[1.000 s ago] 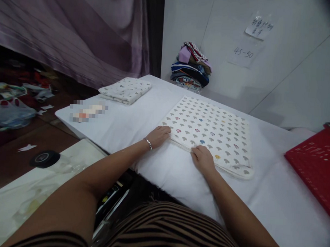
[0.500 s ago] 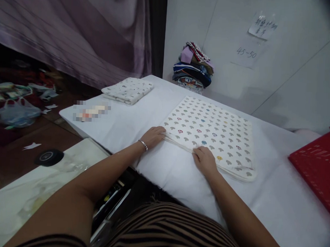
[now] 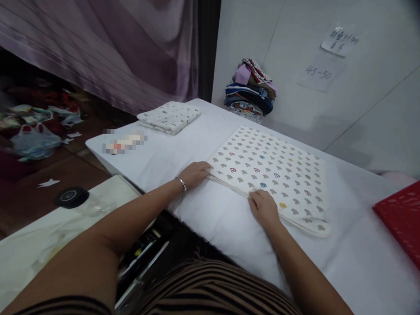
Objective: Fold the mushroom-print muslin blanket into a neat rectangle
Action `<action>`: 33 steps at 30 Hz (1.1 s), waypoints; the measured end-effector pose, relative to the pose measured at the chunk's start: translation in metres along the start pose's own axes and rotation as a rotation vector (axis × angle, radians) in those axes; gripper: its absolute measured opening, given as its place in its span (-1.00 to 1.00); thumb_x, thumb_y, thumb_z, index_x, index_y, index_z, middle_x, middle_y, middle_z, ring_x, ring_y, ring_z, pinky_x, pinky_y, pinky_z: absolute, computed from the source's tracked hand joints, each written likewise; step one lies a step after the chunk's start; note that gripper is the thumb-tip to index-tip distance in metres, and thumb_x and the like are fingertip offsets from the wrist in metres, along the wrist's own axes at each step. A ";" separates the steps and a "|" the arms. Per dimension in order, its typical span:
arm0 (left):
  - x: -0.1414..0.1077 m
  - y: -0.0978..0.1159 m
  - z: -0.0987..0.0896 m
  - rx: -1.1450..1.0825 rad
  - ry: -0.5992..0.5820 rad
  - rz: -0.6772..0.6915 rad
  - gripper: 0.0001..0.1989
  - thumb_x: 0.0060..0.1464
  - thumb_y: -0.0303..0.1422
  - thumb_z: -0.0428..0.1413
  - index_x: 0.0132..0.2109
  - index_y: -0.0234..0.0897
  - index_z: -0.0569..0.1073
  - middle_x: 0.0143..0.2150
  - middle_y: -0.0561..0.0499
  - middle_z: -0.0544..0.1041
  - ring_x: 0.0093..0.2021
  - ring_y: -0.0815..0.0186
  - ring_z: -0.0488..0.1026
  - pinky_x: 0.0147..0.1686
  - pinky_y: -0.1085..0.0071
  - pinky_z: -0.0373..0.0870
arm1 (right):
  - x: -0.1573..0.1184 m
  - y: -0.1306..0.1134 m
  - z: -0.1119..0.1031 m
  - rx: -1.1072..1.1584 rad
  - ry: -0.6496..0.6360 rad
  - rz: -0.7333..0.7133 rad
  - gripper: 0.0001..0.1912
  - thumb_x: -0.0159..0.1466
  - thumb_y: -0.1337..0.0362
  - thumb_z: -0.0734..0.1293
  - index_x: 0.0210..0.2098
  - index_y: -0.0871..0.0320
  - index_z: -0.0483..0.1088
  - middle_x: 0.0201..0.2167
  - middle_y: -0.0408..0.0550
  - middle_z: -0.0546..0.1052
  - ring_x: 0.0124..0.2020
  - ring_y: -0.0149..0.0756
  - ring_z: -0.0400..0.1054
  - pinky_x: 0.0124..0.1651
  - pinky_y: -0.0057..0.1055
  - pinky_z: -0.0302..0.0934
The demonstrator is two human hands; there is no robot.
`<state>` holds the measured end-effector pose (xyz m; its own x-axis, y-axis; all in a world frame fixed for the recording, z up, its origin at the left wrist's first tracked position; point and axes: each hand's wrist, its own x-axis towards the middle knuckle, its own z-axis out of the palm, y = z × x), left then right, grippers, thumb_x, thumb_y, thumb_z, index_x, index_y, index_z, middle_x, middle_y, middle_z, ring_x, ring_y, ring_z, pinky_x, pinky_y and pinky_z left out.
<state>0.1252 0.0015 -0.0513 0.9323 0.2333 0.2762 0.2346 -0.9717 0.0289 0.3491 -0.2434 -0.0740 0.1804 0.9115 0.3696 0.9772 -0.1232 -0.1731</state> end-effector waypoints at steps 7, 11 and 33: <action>-0.002 -0.007 0.000 0.047 0.017 -0.101 -0.73 0.22 -0.39 -0.11 -0.21 -0.26 0.50 0.08 -0.08 0.42 0.11 0.20 0.30 0.01 0.24 0.26 | 0.000 0.002 0.003 0.009 0.046 -0.026 -0.77 0.31 0.27 0.18 -0.18 0.18 0.44 -0.26 0.02 0.44 -0.20 -0.21 0.24 -0.14 -0.33 0.14; 0.007 -0.003 0.002 0.079 -0.013 -0.083 -0.76 0.19 -0.42 -0.07 -0.20 -0.26 0.50 0.11 -0.07 0.41 0.14 0.18 0.27 0.02 0.24 0.25 | 0.000 0.001 0.002 0.012 0.048 -0.027 -0.77 0.30 0.28 0.18 -0.18 0.16 0.44 -0.27 0.02 0.44 -0.20 -0.20 0.25 -0.14 -0.32 0.15; -0.007 -0.003 0.004 0.131 0.004 0.017 -0.77 0.17 -0.53 -0.08 -0.20 -0.31 0.46 0.02 -0.11 0.44 0.12 0.24 0.28 0.00 0.28 0.27 | -0.002 0.002 0.002 0.013 0.043 -0.021 -0.77 0.32 0.26 0.18 -0.16 0.16 0.43 -0.24 0.02 0.44 -0.17 -0.20 0.25 -0.10 -0.32 0.15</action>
<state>0.1193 0.0028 -0.0569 0.9354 0.2165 0.2797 0.2530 -0.9622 -0.1012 0.3508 -0.2444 -0.0774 0.1651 0.8961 0.4120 0.9793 -0.0993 -0.1765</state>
